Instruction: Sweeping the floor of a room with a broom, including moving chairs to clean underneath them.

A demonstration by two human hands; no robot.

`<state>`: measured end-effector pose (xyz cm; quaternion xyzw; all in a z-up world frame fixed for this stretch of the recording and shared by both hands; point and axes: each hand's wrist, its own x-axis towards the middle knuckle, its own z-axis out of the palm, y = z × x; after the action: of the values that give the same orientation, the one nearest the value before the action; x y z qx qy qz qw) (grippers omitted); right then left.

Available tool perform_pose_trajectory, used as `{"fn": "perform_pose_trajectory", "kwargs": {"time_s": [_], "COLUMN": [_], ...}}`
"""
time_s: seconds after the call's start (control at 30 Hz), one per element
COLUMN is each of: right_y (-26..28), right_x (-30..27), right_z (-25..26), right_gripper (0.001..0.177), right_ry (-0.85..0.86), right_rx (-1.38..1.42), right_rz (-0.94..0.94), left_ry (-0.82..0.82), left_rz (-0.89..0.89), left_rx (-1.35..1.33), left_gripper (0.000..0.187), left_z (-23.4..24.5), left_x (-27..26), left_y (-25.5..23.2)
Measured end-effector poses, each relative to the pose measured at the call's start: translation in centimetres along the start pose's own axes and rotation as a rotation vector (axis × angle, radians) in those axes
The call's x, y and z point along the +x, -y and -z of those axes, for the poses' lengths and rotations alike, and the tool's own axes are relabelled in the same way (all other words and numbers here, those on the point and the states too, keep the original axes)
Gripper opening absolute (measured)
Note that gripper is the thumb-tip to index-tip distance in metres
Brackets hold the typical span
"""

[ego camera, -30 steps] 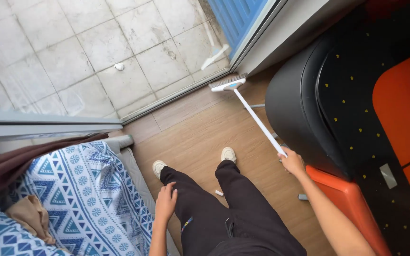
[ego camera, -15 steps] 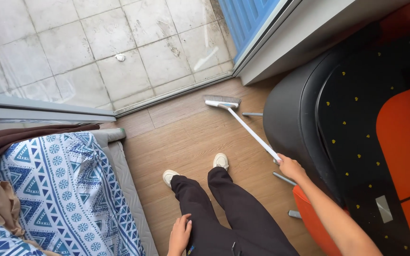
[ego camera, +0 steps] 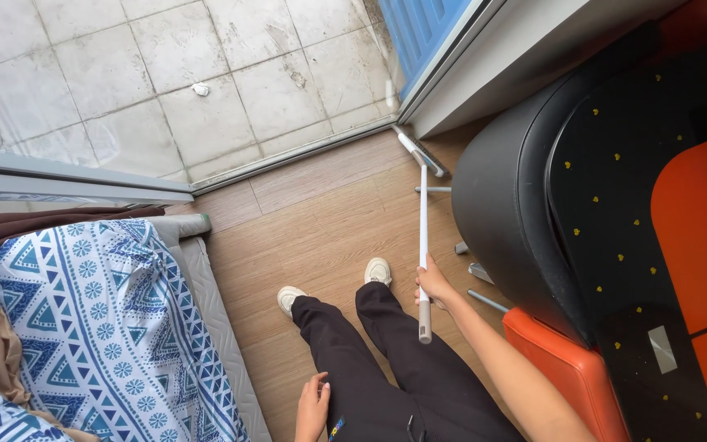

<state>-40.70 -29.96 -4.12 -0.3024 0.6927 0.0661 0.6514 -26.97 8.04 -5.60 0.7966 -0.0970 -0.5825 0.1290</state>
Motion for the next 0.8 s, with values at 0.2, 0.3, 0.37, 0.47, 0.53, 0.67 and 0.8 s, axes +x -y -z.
{"fn": "perform_pose_trajectory", "kwargs": {"time_s": [0.2,0.3,0.37,0.47,0.53,0.67,0.8], "right_y": [0.0,0.3,2.7,4.4,4.0,3.6,5.4], "right_x": [-4.0,-3.7,-0.8,1.7,1.8,-1.9,-9.4], "right_z": [8.1,6.7,3.4,-2.0,-4.1,-2.0,-1.9], "right_gripper": [0.055,0.057,0.057,0.053,0.048,0.049,0.052], "right_ry": [-0.141,-0.188,-0.211,-0.209,-0.187,-0.090,-0.142], "right_rx": [0.083,0.172,0.153,0.082,0.024,0.039,0.133], "right_rz": [0.129,0.149,0.150,0.149,0.142,0.136,0.113], "left_ry": [-0.028,0.003,0.016,0.019,0.019,0.040,0.015], "left_rz": [-0.027,-0.035,-0.024,-0.046,-0.075,-0.019,-0.027], "left_rx": [-0.030,-0.037,-0.019,0.003,0.001,0.040,0.122], "left_gripper": [0.039,0.038,0.039,0.039,0.038,0.042,0.042], "left_z": [-0.4,1.6,2.9,5.5,7.4,11.5,15.5], "left_x": [1.3,2.0,2.1,2.5,2.4,2.5,3.7], "left_y": [5.0,5.4,4.6,4.3,4.9,7.4,12.6]}}
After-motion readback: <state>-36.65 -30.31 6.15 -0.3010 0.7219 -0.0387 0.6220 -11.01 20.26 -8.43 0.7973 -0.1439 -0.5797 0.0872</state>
